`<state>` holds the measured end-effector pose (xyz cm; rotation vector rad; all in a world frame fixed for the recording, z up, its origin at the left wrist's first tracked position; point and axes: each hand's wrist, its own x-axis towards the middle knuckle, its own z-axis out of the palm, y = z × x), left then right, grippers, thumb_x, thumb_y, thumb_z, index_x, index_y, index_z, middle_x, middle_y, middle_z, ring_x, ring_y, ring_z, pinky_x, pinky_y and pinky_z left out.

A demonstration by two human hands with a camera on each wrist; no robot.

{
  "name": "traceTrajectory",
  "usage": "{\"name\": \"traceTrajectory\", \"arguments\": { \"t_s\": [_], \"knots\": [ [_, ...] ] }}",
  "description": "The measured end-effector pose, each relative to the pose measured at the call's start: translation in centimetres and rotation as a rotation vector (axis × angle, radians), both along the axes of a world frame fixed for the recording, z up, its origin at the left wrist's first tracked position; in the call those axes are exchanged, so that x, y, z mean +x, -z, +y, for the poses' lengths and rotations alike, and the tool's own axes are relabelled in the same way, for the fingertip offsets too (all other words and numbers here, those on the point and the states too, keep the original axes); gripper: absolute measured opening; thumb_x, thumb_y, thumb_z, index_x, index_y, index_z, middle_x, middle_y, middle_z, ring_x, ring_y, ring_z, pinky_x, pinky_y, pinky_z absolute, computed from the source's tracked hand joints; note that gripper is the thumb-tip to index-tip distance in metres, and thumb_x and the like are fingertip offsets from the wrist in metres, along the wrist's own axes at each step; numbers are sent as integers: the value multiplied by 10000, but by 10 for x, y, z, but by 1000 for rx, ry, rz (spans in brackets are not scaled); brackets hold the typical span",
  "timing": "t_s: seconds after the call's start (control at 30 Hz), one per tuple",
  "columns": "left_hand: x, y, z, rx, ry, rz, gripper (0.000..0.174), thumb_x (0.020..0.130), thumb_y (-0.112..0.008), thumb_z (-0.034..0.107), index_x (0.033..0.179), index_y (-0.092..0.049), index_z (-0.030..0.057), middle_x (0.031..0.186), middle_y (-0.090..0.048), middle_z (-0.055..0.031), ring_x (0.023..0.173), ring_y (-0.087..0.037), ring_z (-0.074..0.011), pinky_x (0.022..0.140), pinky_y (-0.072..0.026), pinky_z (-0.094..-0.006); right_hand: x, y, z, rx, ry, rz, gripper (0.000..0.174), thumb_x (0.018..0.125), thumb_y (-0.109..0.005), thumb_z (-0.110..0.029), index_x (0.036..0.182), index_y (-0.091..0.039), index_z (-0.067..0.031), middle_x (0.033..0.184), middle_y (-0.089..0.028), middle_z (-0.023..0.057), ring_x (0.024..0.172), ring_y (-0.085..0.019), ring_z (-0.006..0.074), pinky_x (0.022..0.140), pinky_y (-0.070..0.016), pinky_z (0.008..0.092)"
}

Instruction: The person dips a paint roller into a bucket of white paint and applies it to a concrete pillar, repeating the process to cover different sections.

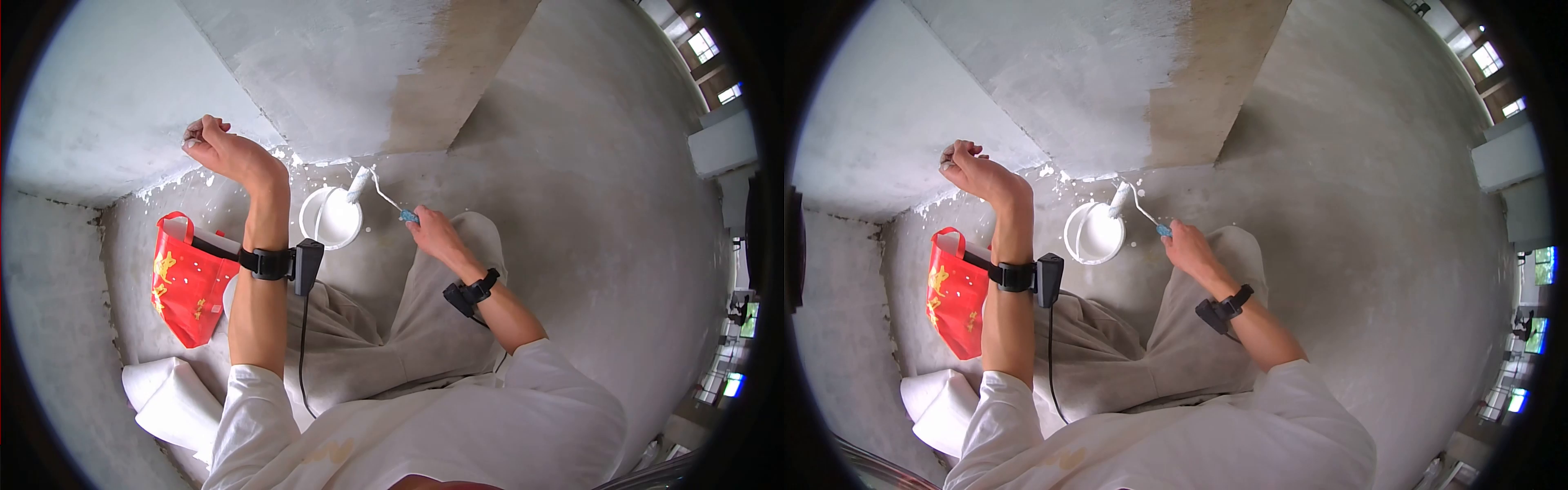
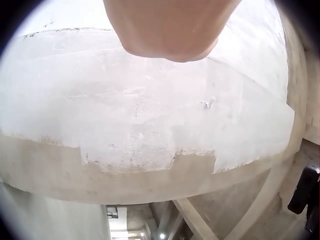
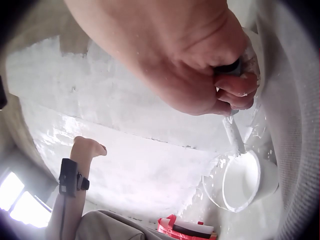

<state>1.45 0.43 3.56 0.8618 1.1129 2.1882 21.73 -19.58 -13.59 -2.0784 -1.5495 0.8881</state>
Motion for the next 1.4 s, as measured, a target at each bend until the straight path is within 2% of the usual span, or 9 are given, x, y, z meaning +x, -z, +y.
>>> {"name": "traceTrajectory", "arguments": {
  "t_s": [0.1,0.2,0.27,0.37,0.53,0.87,0.97,1.27,1.4],
  "knots": [
    [2,-3,0,62,-15,103,107,916,-495,154,956,-443,70,902,-462,-26,848,-434,-138,777,-361,-305,4,14,-2,52,16,50,234,893,-605,-176,939,-567,50,850,-634,294,862,-604,472,766,-482,505],
    [2,-3,-1,156,-3,181,134,924,-492,130,976,-422,28,952,-433,-54,888,-420,-156,836,-363,-314,11,18,-4,-6,52,175,245,904,-625,-219,901,-572,20,779,-646,208,689,-632,353,620,-497,411],
    [3,-4,-1,200,8,206,152,927,-492,107,987,-404,-2,985,-409,-73,908,-404,-164,874,-361,-316,12,4,-7,-260,272,724,246,955,-594,-281,907,-567,-42,708,-553,13,545,-464,72,476,-358,241],
    [6,-8,-2,214,-33,241,140,933,-505,123,976,-426,15,976,-432,-62,903,-427,-174,844,-372,-319,15,-6,-15,-269,407,928,246,988,-553,-317,933,-555,-77,705,-499,-38,538,-384,21,448,-284,194],
    [5,-5,-6,20,-117,541,272,886,-550,169,1046,-439,-20,981,-441,-108,897,-438,-208,777,-383,-363,13,-36,-25,-122,532,898,256,995,-542,-303,954,-536,-50,682,-489,-24,515,-397,34,430,-306,203],
    [4,-4,-1,28,-116,500,263,888,-556,136,1063,-450,-30,963,-461,-98,822,-466,-192,693,-401,-333,-2,-102,-35,168,628,933,196,1004,-542,-253,1034,-529,-60,685,-480,-23,507,-389,32,416,-291,199],
    [8,-10,-5,13,-71,440,213,900,-562,117,1025,-462,-23,965,-449,-92,873,-446,-194,789,-404,-339,-6,-127,-29,233,618,1006,187,1003,-546,-243,1042,-523,-61,700,-487,-17,510,-395,32,419,-294,198],
    [8,-9,-3,35,-23,423,212,897,-562,100,1031,-456,-25,967,-445,-91,885,-442,-191,826,-401,-338,-7,-126,-1,289,631,1096,172,984,-569,-224,1042,-527,-68,713,-502,-17,495,-393,30,408,-265,187],
    [8,-6,0,39,-40,468,246,896,-559,124,1065,-446,-14,971,-456,-91,829,-462,-182,716,-411,-330,-3,-112,1,262,633,1075,169,975,-582,-227,1023,-539,-70,709,-508,-17,487,-383,23,400,-252,188]
  ]
}}
